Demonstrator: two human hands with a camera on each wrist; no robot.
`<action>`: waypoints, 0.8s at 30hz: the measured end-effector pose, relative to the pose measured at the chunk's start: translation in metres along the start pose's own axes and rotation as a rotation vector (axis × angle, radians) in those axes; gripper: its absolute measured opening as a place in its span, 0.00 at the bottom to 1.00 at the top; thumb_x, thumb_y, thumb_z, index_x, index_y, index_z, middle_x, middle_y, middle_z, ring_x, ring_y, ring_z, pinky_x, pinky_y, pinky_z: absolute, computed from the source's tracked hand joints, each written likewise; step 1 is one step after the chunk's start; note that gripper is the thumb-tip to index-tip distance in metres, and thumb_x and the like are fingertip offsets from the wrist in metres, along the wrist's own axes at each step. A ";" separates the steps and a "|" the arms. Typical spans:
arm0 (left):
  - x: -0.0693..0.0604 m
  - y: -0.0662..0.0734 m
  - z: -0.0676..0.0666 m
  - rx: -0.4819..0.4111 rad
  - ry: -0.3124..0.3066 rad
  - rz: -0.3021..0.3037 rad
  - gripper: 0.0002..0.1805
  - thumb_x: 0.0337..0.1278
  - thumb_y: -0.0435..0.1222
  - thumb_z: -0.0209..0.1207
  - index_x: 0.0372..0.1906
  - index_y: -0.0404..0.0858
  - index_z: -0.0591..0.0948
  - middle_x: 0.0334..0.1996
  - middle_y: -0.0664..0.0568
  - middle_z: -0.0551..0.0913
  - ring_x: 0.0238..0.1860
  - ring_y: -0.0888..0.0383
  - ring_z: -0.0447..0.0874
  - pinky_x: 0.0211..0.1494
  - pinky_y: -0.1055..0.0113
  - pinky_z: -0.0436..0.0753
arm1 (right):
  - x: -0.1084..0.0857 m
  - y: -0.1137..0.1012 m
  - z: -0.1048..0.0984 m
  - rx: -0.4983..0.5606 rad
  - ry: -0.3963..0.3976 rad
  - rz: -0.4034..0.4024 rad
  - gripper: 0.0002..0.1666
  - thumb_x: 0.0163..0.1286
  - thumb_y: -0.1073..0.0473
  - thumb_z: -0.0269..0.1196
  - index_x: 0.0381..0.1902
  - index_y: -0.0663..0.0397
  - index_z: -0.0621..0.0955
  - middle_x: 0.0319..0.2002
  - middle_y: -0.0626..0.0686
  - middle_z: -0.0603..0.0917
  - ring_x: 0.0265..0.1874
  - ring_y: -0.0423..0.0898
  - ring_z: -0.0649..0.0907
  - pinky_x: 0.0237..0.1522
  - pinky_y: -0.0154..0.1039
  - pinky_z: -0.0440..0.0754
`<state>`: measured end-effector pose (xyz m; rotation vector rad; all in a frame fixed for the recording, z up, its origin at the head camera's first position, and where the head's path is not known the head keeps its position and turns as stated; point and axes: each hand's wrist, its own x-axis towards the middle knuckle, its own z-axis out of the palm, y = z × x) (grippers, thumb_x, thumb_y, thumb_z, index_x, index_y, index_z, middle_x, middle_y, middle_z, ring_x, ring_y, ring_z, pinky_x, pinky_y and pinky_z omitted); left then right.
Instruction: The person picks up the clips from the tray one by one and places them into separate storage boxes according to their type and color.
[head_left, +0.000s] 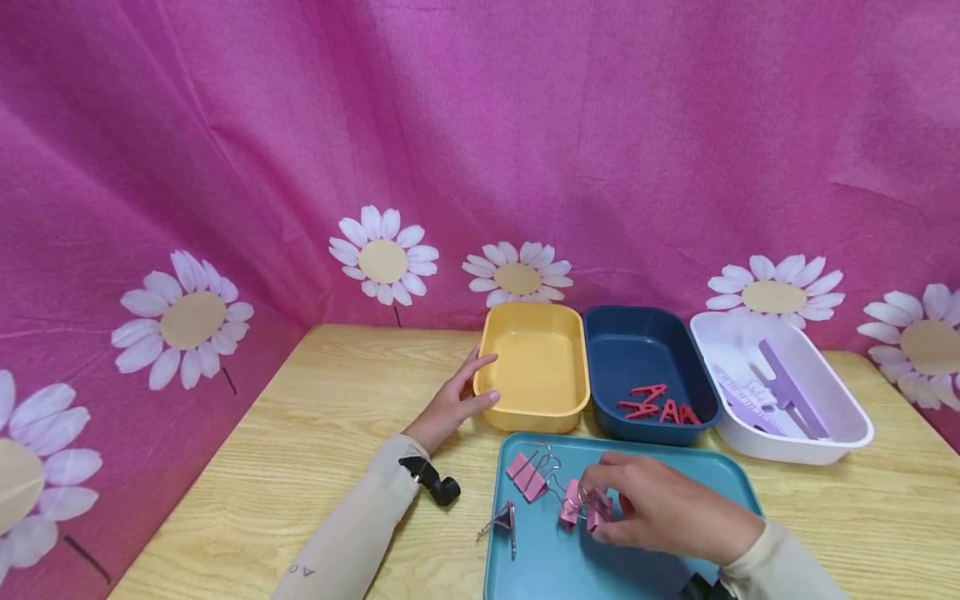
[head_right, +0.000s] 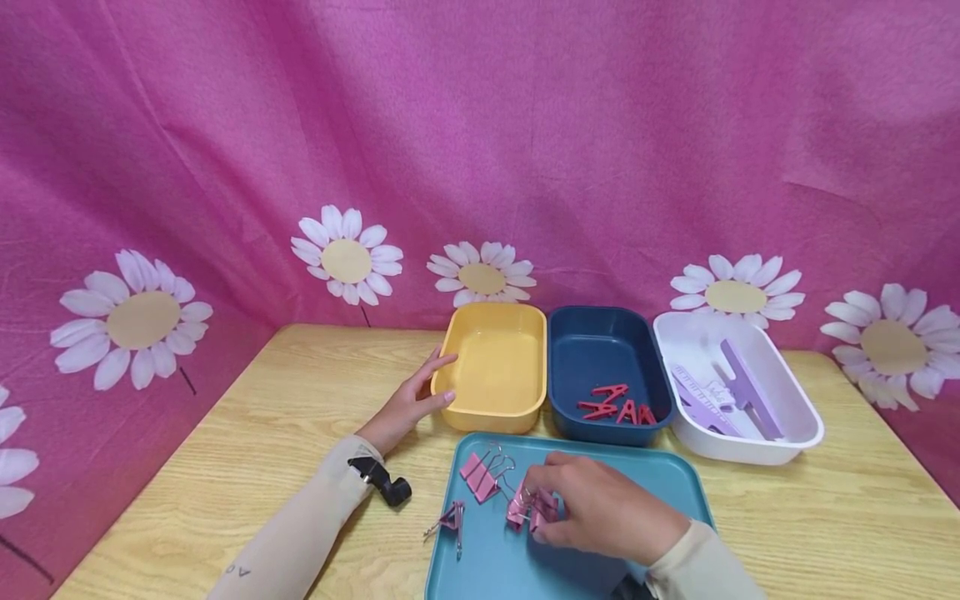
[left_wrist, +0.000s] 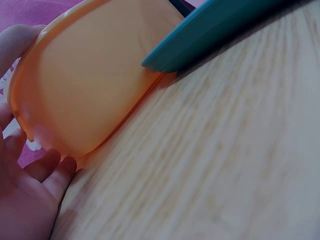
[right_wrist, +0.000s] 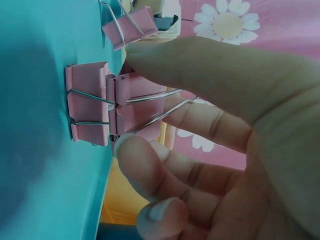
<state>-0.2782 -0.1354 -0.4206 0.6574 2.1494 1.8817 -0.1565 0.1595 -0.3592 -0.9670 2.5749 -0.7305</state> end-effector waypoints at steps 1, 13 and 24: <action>0.000 0.000 0.000 -0.001 0.001 0.000 0.36 0.65 0.37 0.59 0.74 0.42 0.58 0.77 0.53 0.34 0.75 0.53 0.44 0.75 0.59 0.50 | 0.000 0.000 0.000 -0.001 0.001 0.001 0.17 0.58 0.47 0.71 0.45 0.33 0.81 0.32 0.39 0.74 0.23 0.35 0.74 0.22 0.31 0.74; -0.002 0.003 0.001 0.002 0.005 0.009 0.36 0.65 0.36 0.58 0.74 0.40 0.58 0.77 0.50 0.33 0.75 0.45 0.46 0.74 0.56 0.53 | 0.000 0.000 -0.003 0.005 0.013 0.034 0.18 0.57 0.45 0.71 0.45 0.34 0.81 0.33 0.39 0.74 0.24 0.36 0.75 0.22 0.32 0.76; 0.004 -0.010 -0.002 0.032 0.012 -0.010 0.36 0.65 0.39 0.58 0.75 0.45 0.58 0.77 0.55 0.34 0.75 0.52 0.42 0.75 0.58 0.50 | -0.002 0.000 -0.007 0.004 0.032 0.034 0.18 0.57 0.46 0.72 0.46 0.35 0.81 0.33 0.40 0.74 0.24 0.36 0.75 0.22 0.32 0.76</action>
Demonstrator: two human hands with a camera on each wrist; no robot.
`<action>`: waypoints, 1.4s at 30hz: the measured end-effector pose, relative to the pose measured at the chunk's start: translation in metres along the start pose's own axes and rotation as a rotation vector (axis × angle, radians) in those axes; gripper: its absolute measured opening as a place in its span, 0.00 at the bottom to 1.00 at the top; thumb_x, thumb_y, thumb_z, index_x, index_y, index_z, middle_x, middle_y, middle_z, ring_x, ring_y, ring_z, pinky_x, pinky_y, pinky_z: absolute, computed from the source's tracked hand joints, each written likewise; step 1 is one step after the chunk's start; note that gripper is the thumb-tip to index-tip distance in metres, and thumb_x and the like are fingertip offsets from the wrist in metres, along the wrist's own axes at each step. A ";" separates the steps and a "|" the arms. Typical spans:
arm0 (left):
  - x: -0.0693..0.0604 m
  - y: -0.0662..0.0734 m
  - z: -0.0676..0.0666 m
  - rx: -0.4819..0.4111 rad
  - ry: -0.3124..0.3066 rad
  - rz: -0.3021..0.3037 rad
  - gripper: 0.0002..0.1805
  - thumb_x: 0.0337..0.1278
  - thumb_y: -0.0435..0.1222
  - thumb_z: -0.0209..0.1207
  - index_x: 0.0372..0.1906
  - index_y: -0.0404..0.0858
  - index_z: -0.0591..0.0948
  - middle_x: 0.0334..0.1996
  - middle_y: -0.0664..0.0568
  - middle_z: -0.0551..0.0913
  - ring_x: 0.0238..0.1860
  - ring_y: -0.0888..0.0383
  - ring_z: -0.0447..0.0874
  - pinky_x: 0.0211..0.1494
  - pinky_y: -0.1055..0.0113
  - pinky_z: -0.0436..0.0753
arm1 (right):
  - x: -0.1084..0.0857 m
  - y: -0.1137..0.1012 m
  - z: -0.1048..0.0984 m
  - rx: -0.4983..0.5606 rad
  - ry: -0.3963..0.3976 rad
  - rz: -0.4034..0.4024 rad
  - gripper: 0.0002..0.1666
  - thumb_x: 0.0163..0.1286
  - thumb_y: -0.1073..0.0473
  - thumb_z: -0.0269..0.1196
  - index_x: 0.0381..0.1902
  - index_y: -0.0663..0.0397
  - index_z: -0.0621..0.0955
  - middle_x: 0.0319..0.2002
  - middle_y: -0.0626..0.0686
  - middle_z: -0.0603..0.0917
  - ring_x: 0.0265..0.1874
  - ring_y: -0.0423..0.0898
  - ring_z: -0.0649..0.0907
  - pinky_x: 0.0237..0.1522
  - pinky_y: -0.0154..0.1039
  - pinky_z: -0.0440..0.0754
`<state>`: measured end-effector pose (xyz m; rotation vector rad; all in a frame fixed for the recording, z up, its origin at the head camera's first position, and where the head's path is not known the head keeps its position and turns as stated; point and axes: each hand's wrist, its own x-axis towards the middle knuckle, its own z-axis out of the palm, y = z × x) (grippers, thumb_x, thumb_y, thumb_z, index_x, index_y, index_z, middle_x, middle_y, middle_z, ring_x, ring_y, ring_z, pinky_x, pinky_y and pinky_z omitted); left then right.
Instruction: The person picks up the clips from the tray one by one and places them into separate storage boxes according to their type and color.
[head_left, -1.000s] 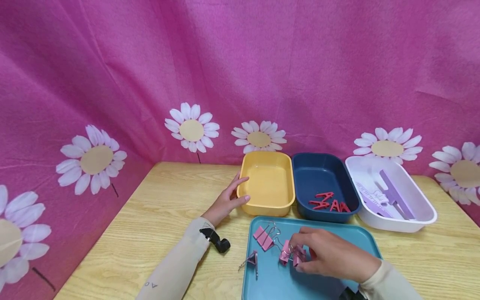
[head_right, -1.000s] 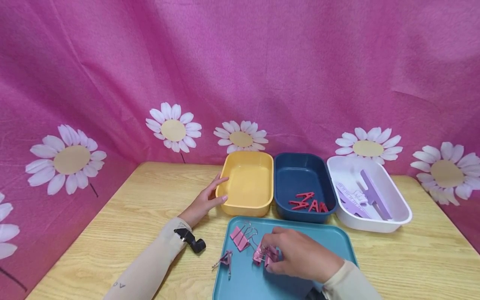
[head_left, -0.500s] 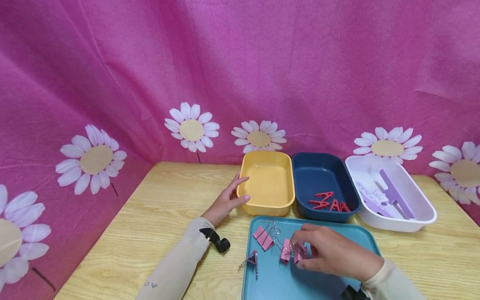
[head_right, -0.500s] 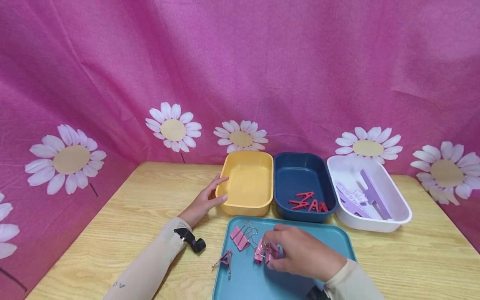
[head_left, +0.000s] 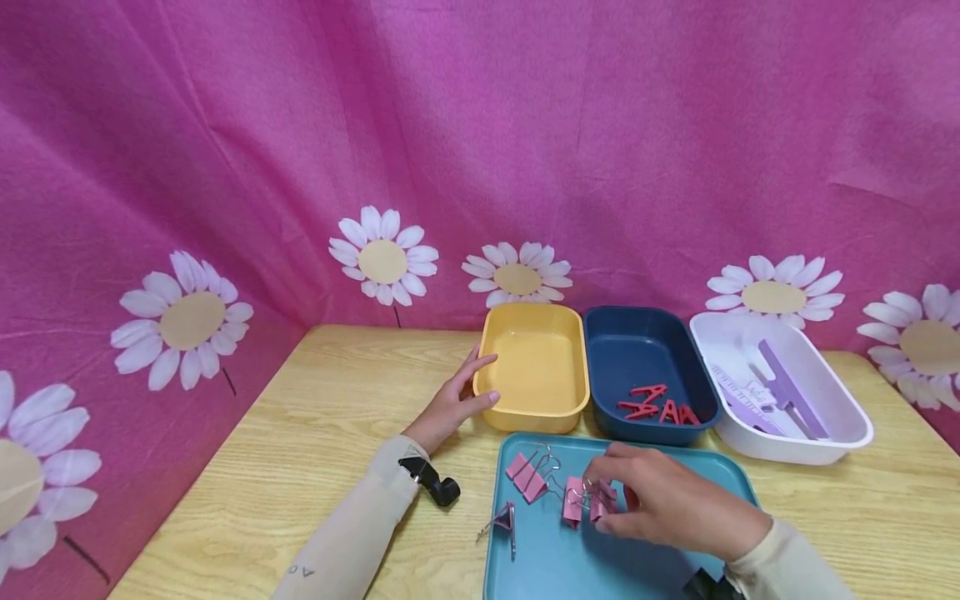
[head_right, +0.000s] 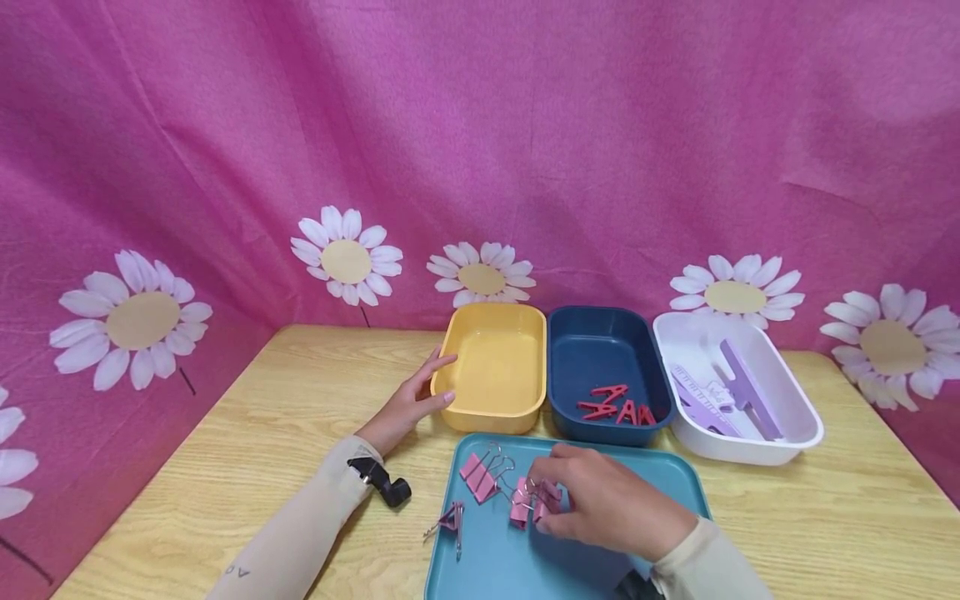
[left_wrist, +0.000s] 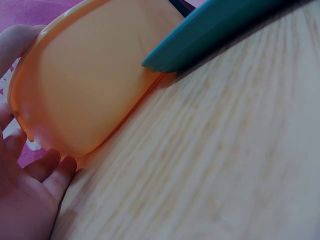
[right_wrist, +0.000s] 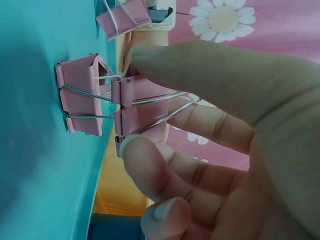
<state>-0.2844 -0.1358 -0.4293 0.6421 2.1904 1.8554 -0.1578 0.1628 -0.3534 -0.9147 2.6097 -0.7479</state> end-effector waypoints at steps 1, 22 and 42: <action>0.002 -0.004 0.000 -0.006 0.005 0.007 0.36 0.65 0.38 0.58 0.75 0.46 0.59 0.77 0.55 0.34 0.75 0.51 0.43 0.75 0.58 0.50 | 0.000 0.000 0.000 -0.002 0.002 0.001 0.18 0.57 0.46 0.71 0.46 0.35 0.81 0.33 0.40 0.74 0.24 0.36 0.75 0.23 0.32 0.77; 0.009 -0.020 -0.002 -0.026 0.018 0.033 0.34 0.66 0.38 0.58 0.74 0.49 0.61 0.77 0.57 0.35 0.75 0.55 0.45 0.74 0.61 0.51 | -0.002 0.000 -0.004 -0.010 0.041 -0.009 0.20 0.57 0.46 0.72 0.47 0.39 0.81 0.34 0.40 0.75 0.24 0.35 0.76 0.23 0.31 0.78; -0.003 0.008 0.000 -0.031 -0.014 0.005 0.37 0.65 0.38 0.59 0.75 0.41 0.58 0.78 0.53 0.33 0.75 0.53 0.44 0.74 0.59 0.53 | -0.001 0.001 -0.002 -0.020 0.040 -0.021 0.19 0.57 0.45 0.71 0.46 0.38 0.81 0.33 0.40 0.74 0.24 0.34 0.76 0.24 0.31 0.77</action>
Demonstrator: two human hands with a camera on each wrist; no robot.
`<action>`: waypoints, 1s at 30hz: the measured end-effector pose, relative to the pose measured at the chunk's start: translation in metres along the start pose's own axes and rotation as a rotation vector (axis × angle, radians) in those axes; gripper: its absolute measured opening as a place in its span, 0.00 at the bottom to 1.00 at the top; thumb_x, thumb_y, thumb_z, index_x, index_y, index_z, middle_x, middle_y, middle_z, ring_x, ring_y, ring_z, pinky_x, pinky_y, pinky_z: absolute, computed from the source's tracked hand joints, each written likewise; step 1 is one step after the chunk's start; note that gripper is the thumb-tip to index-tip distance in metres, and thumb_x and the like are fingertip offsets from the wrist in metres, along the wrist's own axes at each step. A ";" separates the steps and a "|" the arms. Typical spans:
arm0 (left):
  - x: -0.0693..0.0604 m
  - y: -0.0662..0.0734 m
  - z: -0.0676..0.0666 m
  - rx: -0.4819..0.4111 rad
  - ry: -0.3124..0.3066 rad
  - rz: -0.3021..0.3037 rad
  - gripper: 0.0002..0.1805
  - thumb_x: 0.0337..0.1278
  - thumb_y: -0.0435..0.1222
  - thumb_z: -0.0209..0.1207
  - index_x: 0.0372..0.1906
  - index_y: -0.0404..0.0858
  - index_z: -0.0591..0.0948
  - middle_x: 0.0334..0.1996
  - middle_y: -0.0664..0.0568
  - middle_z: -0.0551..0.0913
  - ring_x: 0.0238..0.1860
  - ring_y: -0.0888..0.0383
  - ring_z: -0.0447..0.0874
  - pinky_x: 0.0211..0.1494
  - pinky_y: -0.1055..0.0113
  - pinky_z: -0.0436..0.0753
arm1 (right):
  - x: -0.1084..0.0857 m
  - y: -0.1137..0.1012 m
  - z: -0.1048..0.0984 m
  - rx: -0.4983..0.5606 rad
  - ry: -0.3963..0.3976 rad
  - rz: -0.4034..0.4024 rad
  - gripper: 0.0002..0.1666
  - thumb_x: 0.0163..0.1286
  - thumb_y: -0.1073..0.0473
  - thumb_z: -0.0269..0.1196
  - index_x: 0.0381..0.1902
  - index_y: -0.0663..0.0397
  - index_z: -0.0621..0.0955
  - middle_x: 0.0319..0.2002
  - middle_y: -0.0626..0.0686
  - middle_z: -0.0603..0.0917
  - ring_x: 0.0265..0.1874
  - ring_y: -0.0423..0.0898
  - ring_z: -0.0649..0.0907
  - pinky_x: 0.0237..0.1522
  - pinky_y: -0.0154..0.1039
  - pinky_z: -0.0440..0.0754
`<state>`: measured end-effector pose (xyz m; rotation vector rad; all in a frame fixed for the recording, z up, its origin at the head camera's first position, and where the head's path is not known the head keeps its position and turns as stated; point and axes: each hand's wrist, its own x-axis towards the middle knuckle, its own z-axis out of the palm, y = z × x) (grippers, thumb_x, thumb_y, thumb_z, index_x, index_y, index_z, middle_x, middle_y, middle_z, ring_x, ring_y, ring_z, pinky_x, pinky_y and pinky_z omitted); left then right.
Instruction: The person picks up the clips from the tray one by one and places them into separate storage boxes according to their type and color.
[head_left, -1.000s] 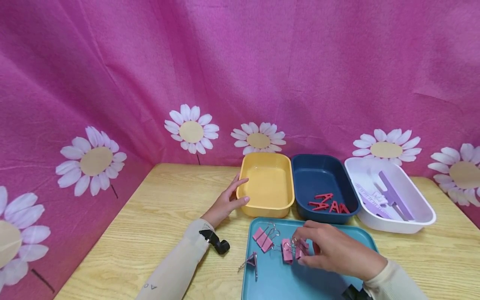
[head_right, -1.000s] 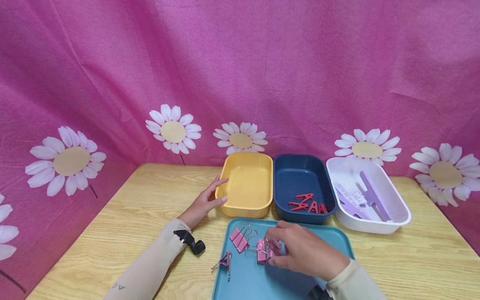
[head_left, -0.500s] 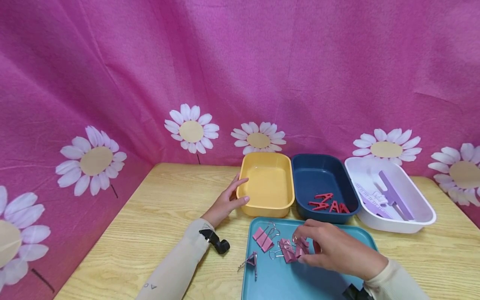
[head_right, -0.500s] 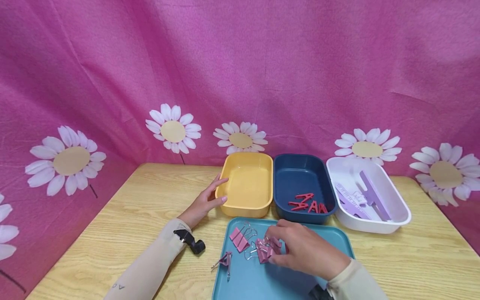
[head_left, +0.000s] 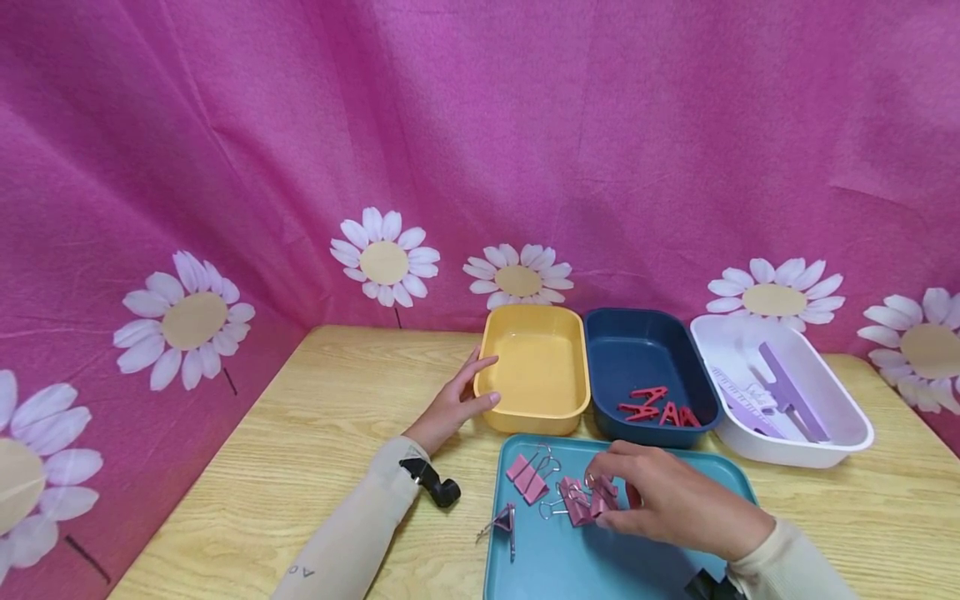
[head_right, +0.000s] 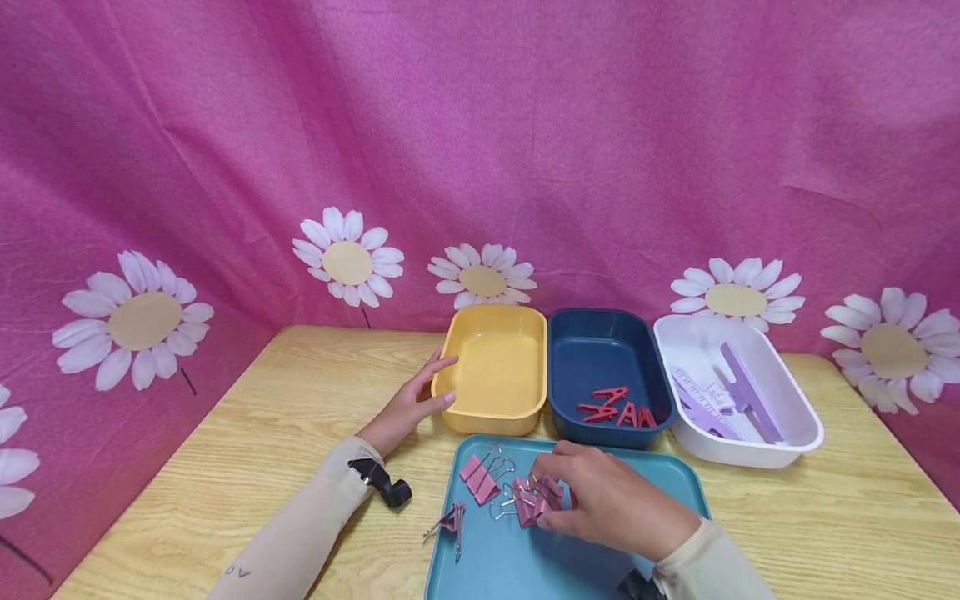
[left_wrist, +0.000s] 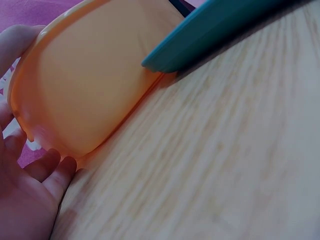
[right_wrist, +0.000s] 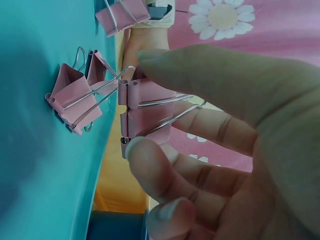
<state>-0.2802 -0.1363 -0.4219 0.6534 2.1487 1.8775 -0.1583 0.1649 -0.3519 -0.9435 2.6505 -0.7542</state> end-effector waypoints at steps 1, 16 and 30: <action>0.000 0.000 0.000 0.002 -0.002 0.000 0.37 0.65 0.39 0.59 0.75 0.41 0.57 0.78 0.53 0.33 0.75 0.53 0.44 0.74 0.59 0.53 | 0.000 0.000 0.000 -0.004 0.002 -0.005 0.19 0.57 0.45 0.71 0.46 0.38 0.81 0.32 0.40 0.74 0.24 0.34 0.76 0.24 0.31 0.78; -0.002 0.000 0.000 0.001 -0.006 0.021 0.35 0.66 0.38 0.58 0.74 0.42 0.58 0.77 0.54 0.33 0.75 0.50 0.45 0.74 0.57 0.55 | 0.003 0.000 0.003 0.009 -0.026 0.016 0.18 0.57 0.44 0.71 0.45 0.35 0.81 0.32 0.40 0.74 0.24 0.35 0.75 0.22 0.32 0.77; -0.001 0.002 0.000 0.022 -0.006 0.003 0.36 0.66 0.40 0.58 0.75 0.43 0.58 0.77 0.55 0.34 0.75 0.52 0.46 0.73 0.61 0.57 | 0.003 -0.002 0.010 -0.005 -0.018 -0.034 0.17 0.59 0.46 0.71 0.46 0.35 0.81 0.31 0.39 0.73 0.23 0.34 0.74 0.22 0.30 0.75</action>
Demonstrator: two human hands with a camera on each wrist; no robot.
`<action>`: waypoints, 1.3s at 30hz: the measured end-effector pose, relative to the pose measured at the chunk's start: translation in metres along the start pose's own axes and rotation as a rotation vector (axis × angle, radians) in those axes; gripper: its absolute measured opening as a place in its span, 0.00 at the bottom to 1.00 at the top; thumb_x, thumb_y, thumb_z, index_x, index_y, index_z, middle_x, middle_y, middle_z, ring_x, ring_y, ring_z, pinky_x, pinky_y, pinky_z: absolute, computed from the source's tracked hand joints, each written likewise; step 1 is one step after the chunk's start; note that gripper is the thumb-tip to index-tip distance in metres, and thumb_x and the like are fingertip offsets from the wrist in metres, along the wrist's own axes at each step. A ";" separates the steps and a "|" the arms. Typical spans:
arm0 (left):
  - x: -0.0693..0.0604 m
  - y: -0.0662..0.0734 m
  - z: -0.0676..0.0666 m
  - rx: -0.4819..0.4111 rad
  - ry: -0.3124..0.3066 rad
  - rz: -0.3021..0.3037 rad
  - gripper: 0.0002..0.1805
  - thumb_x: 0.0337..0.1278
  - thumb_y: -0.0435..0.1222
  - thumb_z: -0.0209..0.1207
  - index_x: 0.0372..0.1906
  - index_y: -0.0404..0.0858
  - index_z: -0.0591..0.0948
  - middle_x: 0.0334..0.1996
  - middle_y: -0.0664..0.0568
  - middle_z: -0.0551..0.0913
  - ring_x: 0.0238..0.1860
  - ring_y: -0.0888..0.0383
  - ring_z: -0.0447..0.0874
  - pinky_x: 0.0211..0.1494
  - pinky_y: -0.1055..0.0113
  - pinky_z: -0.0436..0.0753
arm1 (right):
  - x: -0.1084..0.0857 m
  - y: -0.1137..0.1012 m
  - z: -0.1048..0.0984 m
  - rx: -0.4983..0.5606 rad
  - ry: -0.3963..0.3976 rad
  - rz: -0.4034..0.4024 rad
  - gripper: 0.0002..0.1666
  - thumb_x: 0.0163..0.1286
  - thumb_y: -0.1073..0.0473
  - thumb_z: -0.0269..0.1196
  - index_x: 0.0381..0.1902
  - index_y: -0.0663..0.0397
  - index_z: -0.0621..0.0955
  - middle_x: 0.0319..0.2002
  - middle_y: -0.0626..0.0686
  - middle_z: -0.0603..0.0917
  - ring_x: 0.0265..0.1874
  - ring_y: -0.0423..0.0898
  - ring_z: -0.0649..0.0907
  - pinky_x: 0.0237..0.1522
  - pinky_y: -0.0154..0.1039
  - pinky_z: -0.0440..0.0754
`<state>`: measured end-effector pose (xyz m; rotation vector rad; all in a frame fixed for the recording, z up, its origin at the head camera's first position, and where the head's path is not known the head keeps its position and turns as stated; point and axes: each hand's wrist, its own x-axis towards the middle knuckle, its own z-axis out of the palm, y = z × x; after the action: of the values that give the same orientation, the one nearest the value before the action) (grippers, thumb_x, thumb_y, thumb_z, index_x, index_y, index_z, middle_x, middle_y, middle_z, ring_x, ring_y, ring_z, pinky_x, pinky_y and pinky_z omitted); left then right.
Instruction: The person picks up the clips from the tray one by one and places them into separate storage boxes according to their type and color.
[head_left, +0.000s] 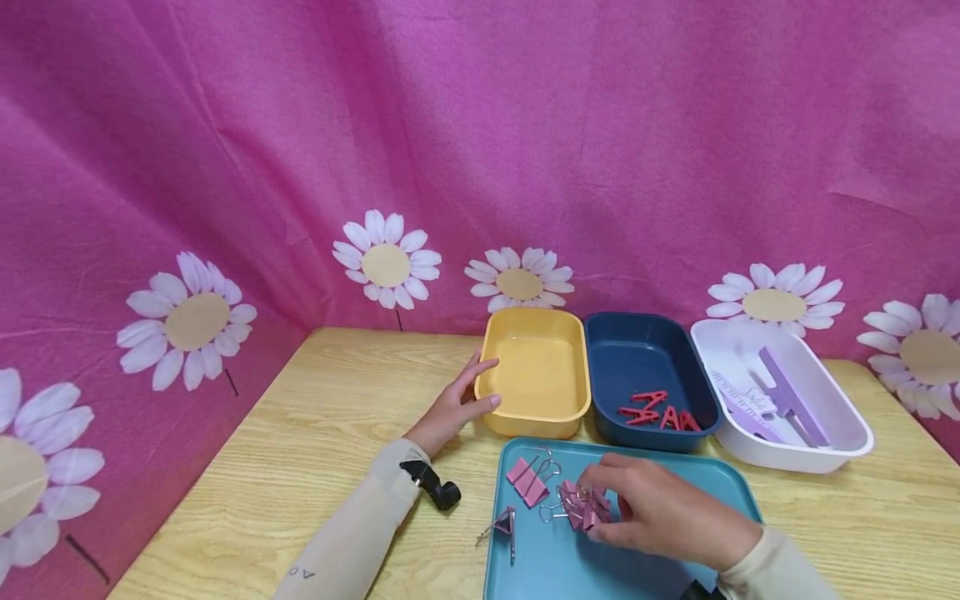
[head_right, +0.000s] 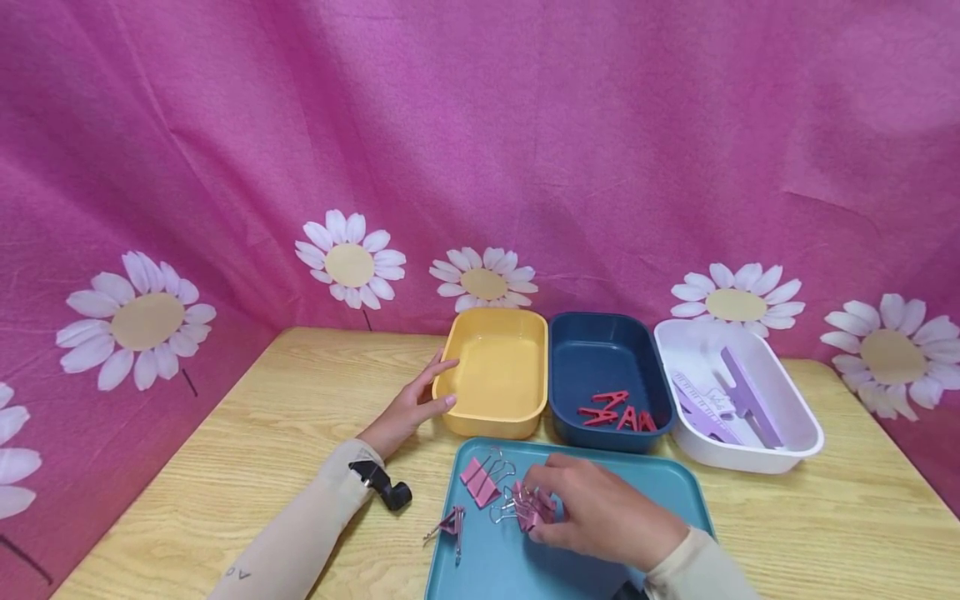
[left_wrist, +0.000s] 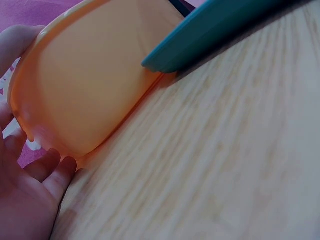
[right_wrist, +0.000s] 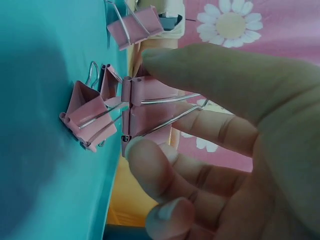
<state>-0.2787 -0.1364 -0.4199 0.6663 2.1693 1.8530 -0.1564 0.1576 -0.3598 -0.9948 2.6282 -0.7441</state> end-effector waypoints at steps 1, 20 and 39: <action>0.000 0.000 0.000 0.004 0.001 0.002 0.36 0.66 0.39 0.58 0.75 0.43 0.58 0.77 0.55 0.34 0.75 0.52 0.45 0.73 0.61 0.56 | 0.000 0.000 0.001 0.001 -0.002 0.002 0.18 0.59 0.46 0.70 0.47 0.35 0.81 0.31 0.39 0.73 0.23 0.34 0.74 0.22 0.30 0.75; 0.009 -0.017 -0.001 0.017 0.046 0.000 0.33 0.64 0.43 0.60 0.72 0.54 0.63 0.77 0.60 0.37 0.75 0.58 0.44 0.73 0.63 0.55 | 0.003 0.000 0.005 0.018 -0.029 0.001 0.20 0.60 0.44 0.69 0.49 0.36 0.80 0.30 0.39 0.74 0.24 0.35 0.75 0.22 0.31 0.75; -0.002 0.004 0.001 0.021 0.020 -0.018 0.35 0.66 0.39 0.58 0.74 0.45 0.59 0.78 0.52 0.35 0.75 0.52 0.43 0.74 0.61 0.54 | 0.004 0.001 0.009 0.003 -0.024 -0.025 0.20 0.60 0.44 0.69 0.50 0.35 0.79 0.32 0.38 0.74 0.23 0.33 0.74 0.22 0.30 0.74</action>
<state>-0.2758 -0.1355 -0.4167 0.6325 2.2027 1.8383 -0.1559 0.1524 -0.3681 -1.0310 2.5980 -0.7365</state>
